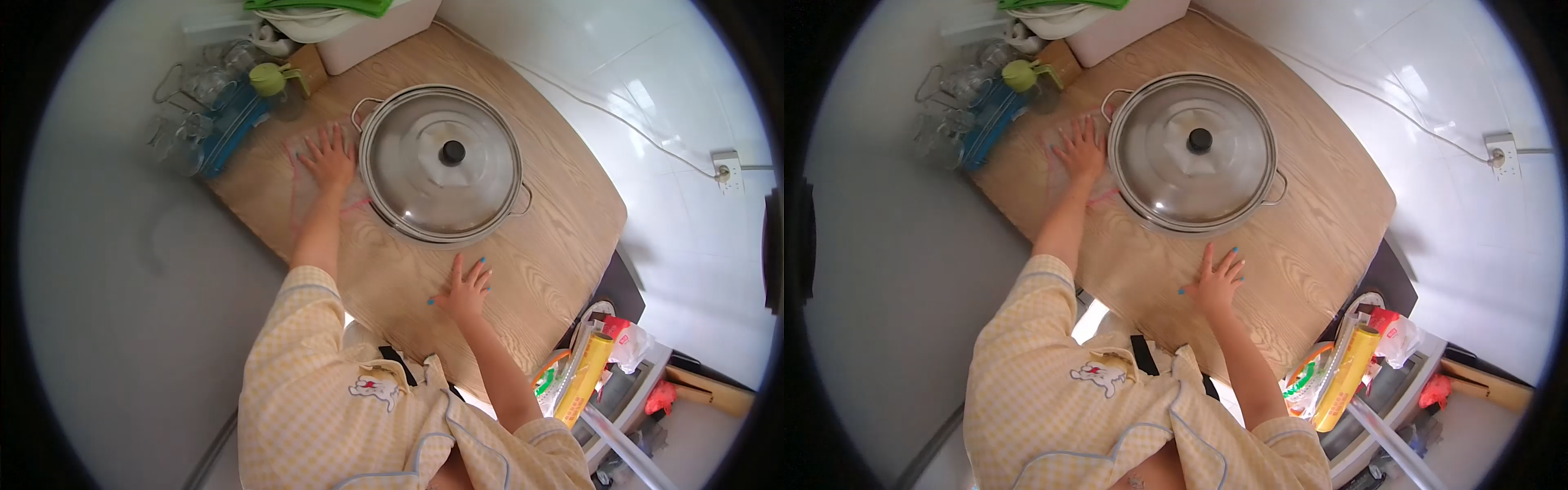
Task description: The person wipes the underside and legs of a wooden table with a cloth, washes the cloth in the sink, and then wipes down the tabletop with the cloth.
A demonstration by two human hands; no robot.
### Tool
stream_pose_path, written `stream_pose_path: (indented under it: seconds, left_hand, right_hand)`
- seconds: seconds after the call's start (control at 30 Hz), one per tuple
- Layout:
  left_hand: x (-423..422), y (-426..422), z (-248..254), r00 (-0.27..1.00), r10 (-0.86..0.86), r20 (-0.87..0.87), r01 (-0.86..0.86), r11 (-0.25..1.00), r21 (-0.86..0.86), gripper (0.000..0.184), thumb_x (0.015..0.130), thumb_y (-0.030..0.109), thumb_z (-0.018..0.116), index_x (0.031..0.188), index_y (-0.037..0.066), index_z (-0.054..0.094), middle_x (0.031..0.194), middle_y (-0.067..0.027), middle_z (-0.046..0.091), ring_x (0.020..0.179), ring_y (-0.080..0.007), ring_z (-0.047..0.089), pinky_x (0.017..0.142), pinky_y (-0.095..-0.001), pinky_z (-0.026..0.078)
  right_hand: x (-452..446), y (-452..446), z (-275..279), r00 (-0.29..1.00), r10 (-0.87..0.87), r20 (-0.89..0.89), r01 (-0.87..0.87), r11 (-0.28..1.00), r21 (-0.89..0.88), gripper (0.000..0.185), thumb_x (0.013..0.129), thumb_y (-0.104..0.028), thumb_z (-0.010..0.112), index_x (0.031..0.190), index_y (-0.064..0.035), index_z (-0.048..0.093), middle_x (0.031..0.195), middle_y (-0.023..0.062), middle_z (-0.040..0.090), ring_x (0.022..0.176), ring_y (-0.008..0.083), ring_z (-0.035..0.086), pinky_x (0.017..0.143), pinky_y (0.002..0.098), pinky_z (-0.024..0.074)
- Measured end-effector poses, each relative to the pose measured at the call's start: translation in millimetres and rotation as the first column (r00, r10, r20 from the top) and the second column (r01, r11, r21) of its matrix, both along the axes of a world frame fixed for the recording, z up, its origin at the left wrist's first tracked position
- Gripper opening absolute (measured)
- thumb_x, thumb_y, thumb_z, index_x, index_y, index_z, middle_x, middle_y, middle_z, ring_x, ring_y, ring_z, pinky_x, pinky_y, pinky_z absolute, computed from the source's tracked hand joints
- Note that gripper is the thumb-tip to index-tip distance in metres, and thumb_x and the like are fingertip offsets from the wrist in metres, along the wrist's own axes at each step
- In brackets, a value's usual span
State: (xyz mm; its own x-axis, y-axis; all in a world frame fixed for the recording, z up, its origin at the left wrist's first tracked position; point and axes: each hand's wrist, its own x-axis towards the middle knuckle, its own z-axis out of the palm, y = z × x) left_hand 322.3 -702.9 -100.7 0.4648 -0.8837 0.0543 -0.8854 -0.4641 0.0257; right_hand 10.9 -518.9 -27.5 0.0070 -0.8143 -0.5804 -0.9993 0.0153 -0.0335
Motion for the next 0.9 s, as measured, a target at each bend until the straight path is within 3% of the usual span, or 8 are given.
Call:
stream_pose_path:
  seconds: [0.17, 0.4, 0.47, 0.6, 0.67, 0.9]
  left_hand:
    - [21.8, -37.3, 0.6, 0.997, -0.069, -0.030, 0.069, 0.998, -0.007, 0.060, 0.088, 0.050, 0.034, 0.140, 0.026, 0.020, 0.148, -0.0046, 0.011, 0.132, -0.0387, 0.012, 0.098, -0.0654, 0.012]
    - [23.1, -48.4, 9.0, 0.997, -0.065, -0.036, 0.068, 0.994, 0.091, 0.061, 0.088, 0.052, 0.033, 0.141, 0.026, 0.018, 0.149, -0.0041, 0.006, 0.133, -0.0381, 0.009, 0.099, -0.0647, 0.010]
    - [14.8, -33.1, 15.7, 0.992, -0.047, -0.118, 0.055, 0.996, 0.068, 0.063, 0.086, 0.051, 0.036, 0.141, 0.025, 0.017, 0.148, -0.0039, 0.007, 0.133, -0.0372, 0.009, 0.100, -0.0631, 0.011]
    - [-14.6, 27.4, 9.8, 0.993, -0.051, -0.103, 0.053, 0.998, 0.024, 0.065, 0.085, 0.049, 0.040, 0.141, 0.024, 0.018, 0.148, -0.0036, 0.009, 0.133, -0.0369, 0.010, 0.101, -0.0620, 0.011]
    - [-36.5, 63.7, 16.7, 0.994, -0.053, -0.095, 0.060, 0.995, 0.080, 0.066, 0.085, 0.048, 0.042, 0.141, 0.023, 0.019, 0.147, -0.0045, 0.012, 0.133, -0.0371, 0.010, 0.102, -0.0612, 0.011]
    - [-124.1, 202.3, 34.7, 0.974, -0.044, -0.222, 0.070, 0.991, 0.113, 0.067, 0.086, 0.051, 0.037, 0.141, 0.018, 0.019, 0.148, -0.0062, 0.010, 0.134, -0.0355, 0.010, 0.103, -0.0582, 0.011]
  right_hand:
    - [1.4, 4.1, -4.5, 1.000, -0.007, -0.025, 0.007, 1.000, 0.004, 0.121, 0.053, -0.053, 0.076, 0.142, -0.0235, -0.001, 0.141, 0.0328, -0.003, 0.126, 0.0560, 0.009, 0.091, 0.0637, 0.0305]
    - [-6.0, 9.4, -15.6, 0.998, 0.009, 0.065, -0.001, 0.992, -0.123, 0.122, 0.049, -0.049, 0.079, 0.142, -0.0240, 0.005, 0.140, 0.0334, 0.002, 0.124, 0.0578, 0.012, 0.086, 0.0677, 0.0317]
    - [-6.5, 6.8, -16.3, 0.997, 0.016, 0.075, -0.005, 0.990, -0.143, 0.121, 0.049, -0.049, 0.079, 0.142, -0.0240, 0.005, 0.140, 0.0334, 0.001, 0.124, 0.0581, 0.011, 0.085, 0.0682, 0.0313]
    - [-6.6, 9.7, -13.3, 0.995, -0.005, 0.104, 0.018, 0.993, -0.120, 0.120, 0.050, -0.049, 0.079, 0.142, -0.0246, 0.005, 0.140, 0.0331, 0.000, 0.125, 0.0578, 0.007, 0.086, 0.0688, 0.0297]
    - [-4.9, 7.1, -10.1, 0.993, 0.008, 0.119, 0.007, 0.992, -0.129, 0.120, 0.050, -0.050, 0.079, 0.142, -0.0248, 0.006, 0.141, 0.0329, 0.000, 0.125, 0.0575, 0.006, 0.087, 0.0687, 0.0292]
    - [-8.3, 13.6, 2.2, 0.987, -0.005, 0.163, 0.025, 0.992, -0.121, 0.111, 0.057, -0.048, 0.075, 0.142, -0.0239, 0.006, 0.142, 0.0298, 0.000, 0.127, 0.0544, 0.004, 0.092, 0.0672, 0.0238]
